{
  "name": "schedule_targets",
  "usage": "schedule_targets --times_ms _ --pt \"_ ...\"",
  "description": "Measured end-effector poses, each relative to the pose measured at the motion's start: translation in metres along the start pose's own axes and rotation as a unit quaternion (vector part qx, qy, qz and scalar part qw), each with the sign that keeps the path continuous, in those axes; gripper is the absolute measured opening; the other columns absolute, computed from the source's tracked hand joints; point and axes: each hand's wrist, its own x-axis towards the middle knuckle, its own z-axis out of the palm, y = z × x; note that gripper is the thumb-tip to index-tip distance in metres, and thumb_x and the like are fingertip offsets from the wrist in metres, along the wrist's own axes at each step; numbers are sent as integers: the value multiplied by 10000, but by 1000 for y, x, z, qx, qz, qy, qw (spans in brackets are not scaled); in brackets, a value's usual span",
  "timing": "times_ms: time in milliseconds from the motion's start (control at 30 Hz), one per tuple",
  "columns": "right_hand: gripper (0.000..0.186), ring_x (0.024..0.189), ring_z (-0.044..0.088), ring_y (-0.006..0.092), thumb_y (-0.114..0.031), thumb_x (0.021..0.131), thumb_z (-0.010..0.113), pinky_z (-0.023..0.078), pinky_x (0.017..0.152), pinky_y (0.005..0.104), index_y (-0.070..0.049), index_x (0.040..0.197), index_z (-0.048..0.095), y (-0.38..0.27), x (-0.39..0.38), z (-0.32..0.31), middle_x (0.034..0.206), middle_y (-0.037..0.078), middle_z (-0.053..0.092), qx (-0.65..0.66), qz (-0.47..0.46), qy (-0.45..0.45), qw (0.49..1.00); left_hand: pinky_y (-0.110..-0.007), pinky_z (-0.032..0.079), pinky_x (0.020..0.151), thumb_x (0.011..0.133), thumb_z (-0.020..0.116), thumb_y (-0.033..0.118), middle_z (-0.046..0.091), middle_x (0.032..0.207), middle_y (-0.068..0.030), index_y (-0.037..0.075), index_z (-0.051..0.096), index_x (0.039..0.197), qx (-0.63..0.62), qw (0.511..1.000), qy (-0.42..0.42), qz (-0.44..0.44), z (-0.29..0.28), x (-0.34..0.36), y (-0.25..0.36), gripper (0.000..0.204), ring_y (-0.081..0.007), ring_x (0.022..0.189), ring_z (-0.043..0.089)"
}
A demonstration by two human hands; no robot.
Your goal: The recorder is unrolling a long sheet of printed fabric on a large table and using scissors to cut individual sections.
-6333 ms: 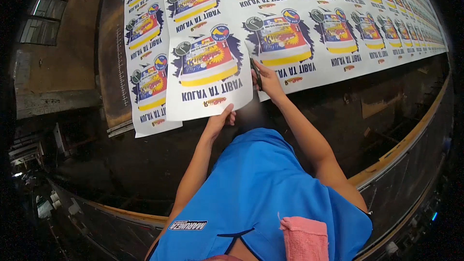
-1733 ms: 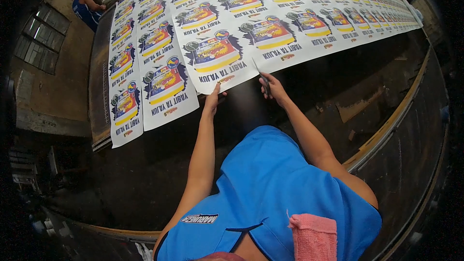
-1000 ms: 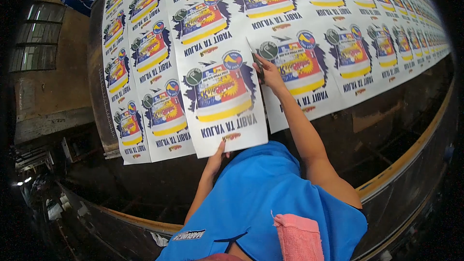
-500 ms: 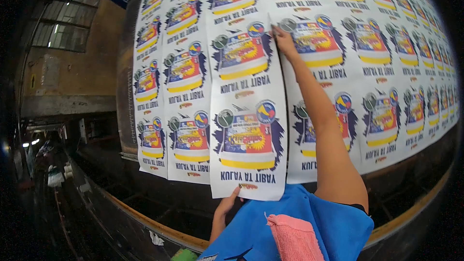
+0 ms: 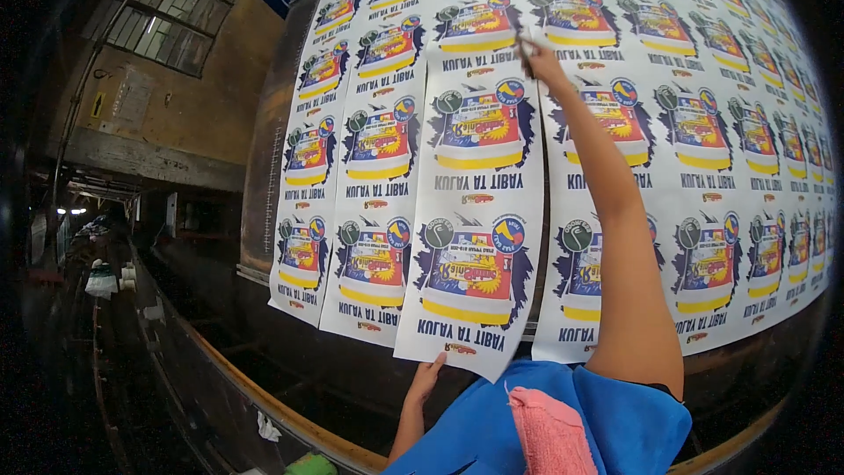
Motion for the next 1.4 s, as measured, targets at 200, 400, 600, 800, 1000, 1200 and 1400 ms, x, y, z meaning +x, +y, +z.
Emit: schedule_targets --times_ms 200,400,600,800,1000,1200,1400 --pt "412 516 548 90 -179 956 668 417 459 251 -101 1356 607 24 -213 -67 675 8 610 -37 139 -50 988 -318 513 909 1002 644 280 710 1101 -70 26 674 1199 -89 996 4 -27 0 6 -40 323 -152 1029 655" --pt "418 578 545 65 -191 955 696 447 502 237 -117 1356 602 -31 -397 -168 756 -18 612 99 168 15 981 -292 506 861 1004 630 281 718 1055 -38 90 699 1146 -75 996 -41 -28 33 -11 -58 247 -143 1029 671" --pt "500 511 547 75 -248 928 741 373 437 201 -131 1381 564 -75 -510 -225 729 -16 609 170 67 123 975 -317 455 1044 1042 550 275 714 1183 -102 -15 704 1160 101 872 -414 242 184 -84 -11 349 -177 1138 642" --pt "345 521 551 85 -199 998 634 372 413 184 -130 1331 572 -97 -588 -246 733 -3 613 285 29 167 943 -301 475 1021 1033 567 325 712 1202 -133 -23 680 1239 242 605 -737 180 335 -238 -17 420 -171 1135 640" --pt "376 514 542 59 -241 984 665 346 395 165 -134 1330 562 -132 -613 -253 729 -23 603 255 0 186 949 -296 483 1014 1027 584 316 702 1220 -124 -5 665 1276 239 696 -632 244 334 -270 -41 415 -183 1121 654" --pt "391 526 552 86 -224 979 673 376 419 178 -128 1336 545 -115 -628 -238 728 2 602 298 14 130 946 -338 515 948 943 677 407 739 1084 -149 6 731 1130 303 706 -560 310 339 -287 -49 445 -227 1030 691" --pt "293 518 535 58 -203 1002 624 353 398 181 -151 1287 579 -123 -637 -275 736 -13 587 299 28 154 941 -399 546 814 817 708 614 734 897 -170 13 737 888 421 662 -485 386 378 -323 -40 606 -305 874 704"
